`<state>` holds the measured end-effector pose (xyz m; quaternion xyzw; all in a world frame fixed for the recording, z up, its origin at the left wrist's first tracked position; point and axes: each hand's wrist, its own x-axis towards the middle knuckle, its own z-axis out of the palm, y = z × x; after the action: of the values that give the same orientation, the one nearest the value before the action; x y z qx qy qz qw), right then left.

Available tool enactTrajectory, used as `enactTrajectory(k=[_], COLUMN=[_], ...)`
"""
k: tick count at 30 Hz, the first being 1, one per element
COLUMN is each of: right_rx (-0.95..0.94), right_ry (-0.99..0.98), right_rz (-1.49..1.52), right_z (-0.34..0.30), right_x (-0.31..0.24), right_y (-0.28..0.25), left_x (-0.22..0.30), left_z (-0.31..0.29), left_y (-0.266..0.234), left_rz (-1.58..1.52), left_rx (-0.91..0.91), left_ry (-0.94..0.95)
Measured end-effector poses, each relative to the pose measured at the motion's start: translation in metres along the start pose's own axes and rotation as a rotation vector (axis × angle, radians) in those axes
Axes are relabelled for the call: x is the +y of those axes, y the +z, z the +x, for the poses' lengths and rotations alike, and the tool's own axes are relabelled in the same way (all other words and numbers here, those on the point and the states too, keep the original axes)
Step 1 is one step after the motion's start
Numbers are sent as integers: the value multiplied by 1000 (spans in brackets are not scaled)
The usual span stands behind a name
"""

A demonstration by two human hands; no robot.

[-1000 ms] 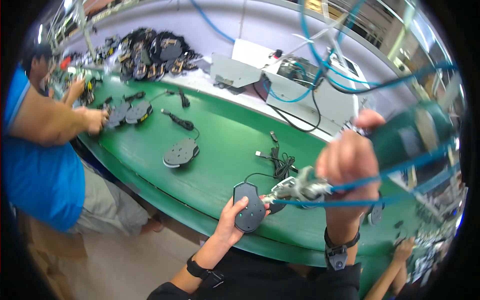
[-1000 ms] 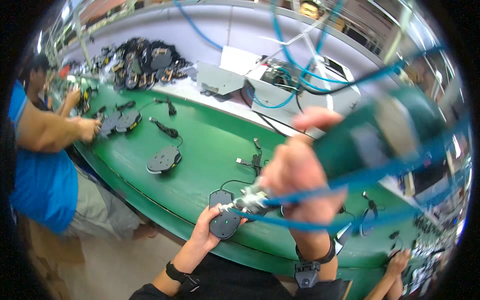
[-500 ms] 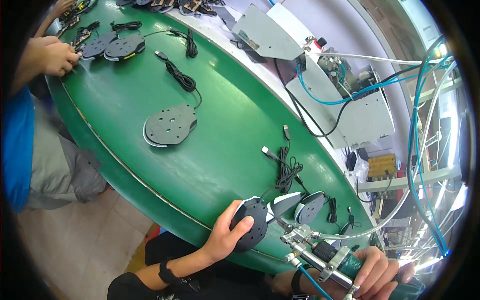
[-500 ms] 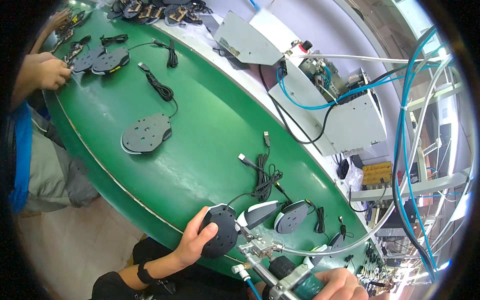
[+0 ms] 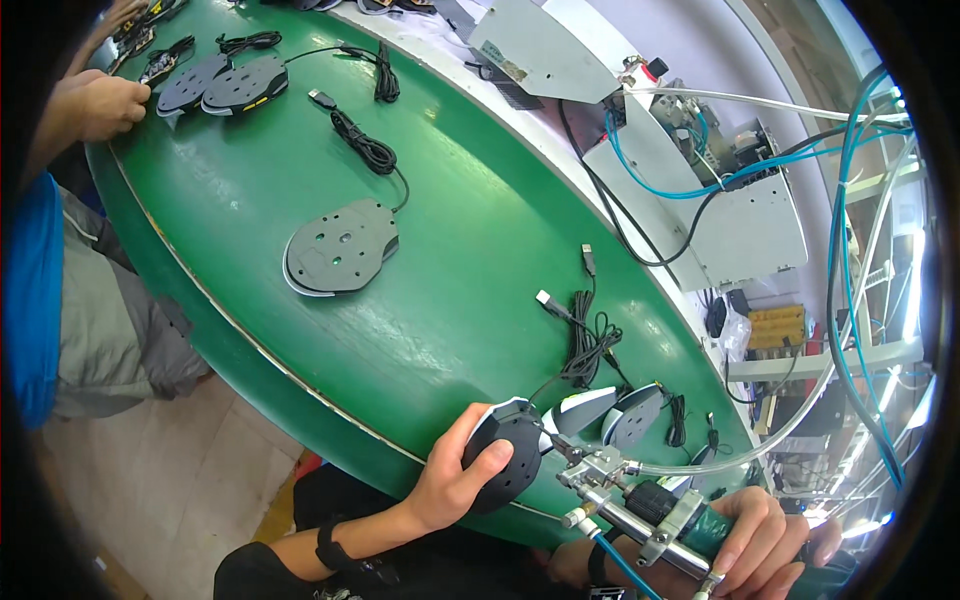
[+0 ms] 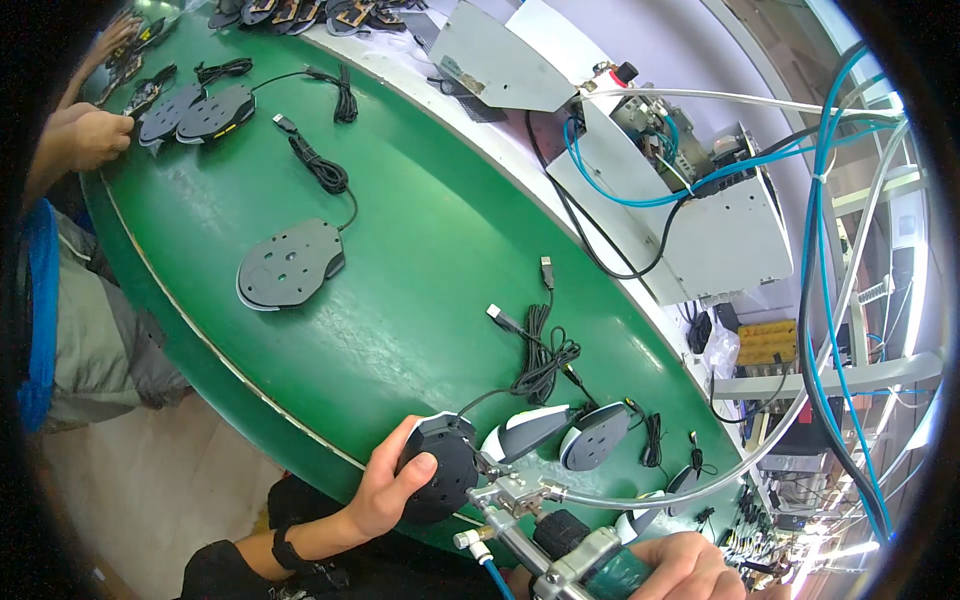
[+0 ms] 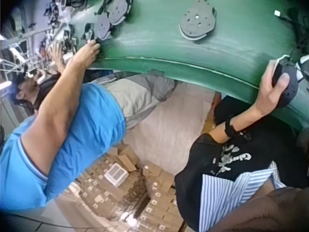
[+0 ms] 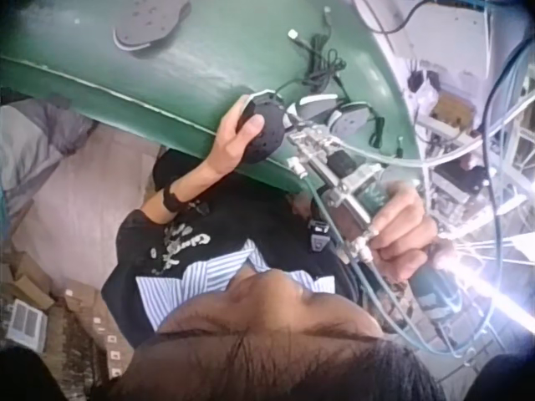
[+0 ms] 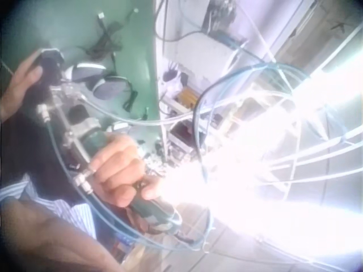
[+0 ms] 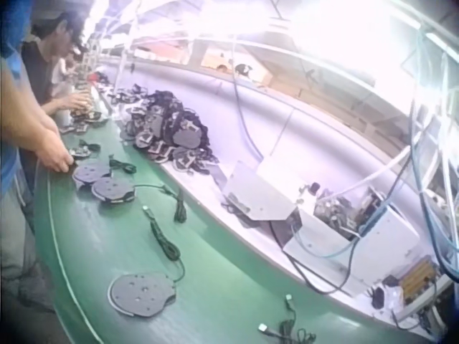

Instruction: Using a pneumatic screwdriver to fasten components onto the bottom of computer mice on an assembly line.

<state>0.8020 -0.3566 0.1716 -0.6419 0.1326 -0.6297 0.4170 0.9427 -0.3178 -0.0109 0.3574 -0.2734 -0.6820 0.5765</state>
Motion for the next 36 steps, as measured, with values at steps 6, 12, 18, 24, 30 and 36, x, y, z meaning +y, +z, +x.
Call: enactTrajectory(k=[6,12,18,24,30,36], right_rx=[-2,-51,-36,-110,-95,-105], right_ry=[4,61,64,92,49,191], right_rz=[23,-27,-109,-24,97,112], right_z=[0,3,16,20,39,39], right_x=[-2,-1,3,5,-29,-2], right_y=[2,6,16,17,18,29], left_x=[2,4,5,-1,-11,-8], left_z=[-2,1,2,1,3,2], left_y=[-1,-3,0,-3,-10,-14], left_rz=[9,9,13,-51,-147,-255], left_rx=[4,-17,-42,-45,7,-102], left_ry=[12,13,66,82,17,-96])
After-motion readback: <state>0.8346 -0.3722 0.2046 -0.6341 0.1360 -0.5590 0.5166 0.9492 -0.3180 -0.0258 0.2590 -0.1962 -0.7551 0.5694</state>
